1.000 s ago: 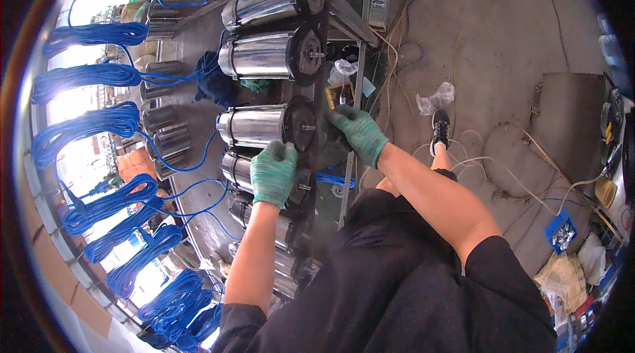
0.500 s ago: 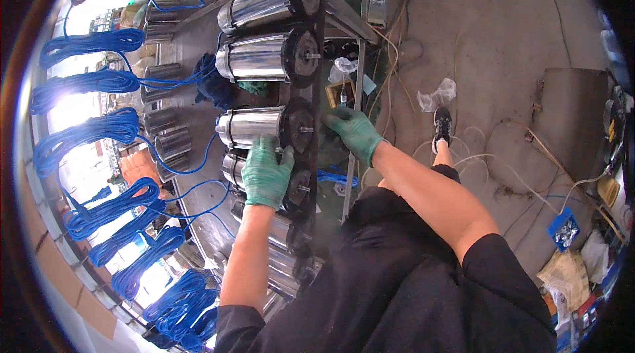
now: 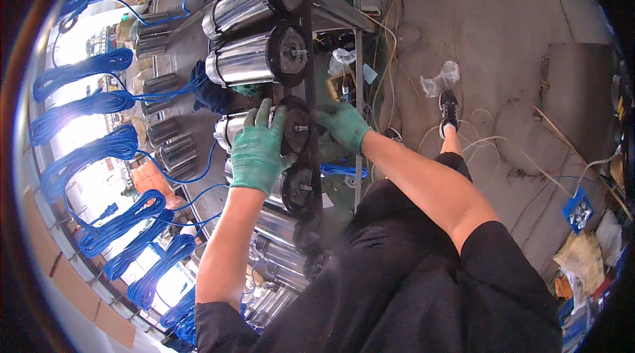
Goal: The person assembles metal pump units by using an electric screwdriver to fasten small black components onto the housing and then manually attaching circular mounting plates to the assembly.
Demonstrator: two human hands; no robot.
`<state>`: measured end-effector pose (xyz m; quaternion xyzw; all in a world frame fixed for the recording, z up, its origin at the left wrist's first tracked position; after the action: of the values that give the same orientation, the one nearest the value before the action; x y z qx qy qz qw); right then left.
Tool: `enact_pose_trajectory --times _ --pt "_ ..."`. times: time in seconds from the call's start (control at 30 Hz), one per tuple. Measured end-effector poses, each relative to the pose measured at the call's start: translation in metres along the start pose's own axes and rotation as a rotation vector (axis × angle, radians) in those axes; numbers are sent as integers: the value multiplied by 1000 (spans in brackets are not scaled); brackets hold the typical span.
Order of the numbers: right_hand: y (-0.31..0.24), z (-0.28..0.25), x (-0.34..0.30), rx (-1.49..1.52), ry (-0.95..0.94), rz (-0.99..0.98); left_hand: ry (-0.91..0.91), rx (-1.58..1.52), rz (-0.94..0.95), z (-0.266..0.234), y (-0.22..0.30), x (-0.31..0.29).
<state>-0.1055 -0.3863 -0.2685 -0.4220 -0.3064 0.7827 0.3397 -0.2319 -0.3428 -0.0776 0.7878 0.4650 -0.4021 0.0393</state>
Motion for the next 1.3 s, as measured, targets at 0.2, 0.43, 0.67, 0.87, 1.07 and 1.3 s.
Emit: enact_pose_trajectory --times 0.2,0.43,0.67,0.87,1.07,1.3 --pt "10 0 14 -168 -37 -96 -77 108 -75 6 23 23" --pt "49 23 25 -121 159 -383 -144 206 -80 0 41 39" --pt "99 36 47 -335 287 -374 -183 261 -50 -5 46 47" --pt "72 30 55 -180 334 -377 -146 303 -48 1 44 47" --pt "74 53 33 201 317 -165 -154 335 -40 3 42 46" --pt "80 67 14 268 269 -103 -150 289 -10 2 39 45"
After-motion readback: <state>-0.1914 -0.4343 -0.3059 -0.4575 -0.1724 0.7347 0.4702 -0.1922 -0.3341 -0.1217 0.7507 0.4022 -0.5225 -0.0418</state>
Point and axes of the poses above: each hand's wrist, its own x-axis towards the middle knuckle, its own z-axis out of the palm, y = z × x, the point moved 1 cm from there along x, towards the middle knuckle, and after that the axes turned 9 degrees about -y, right-handed, at the moved point
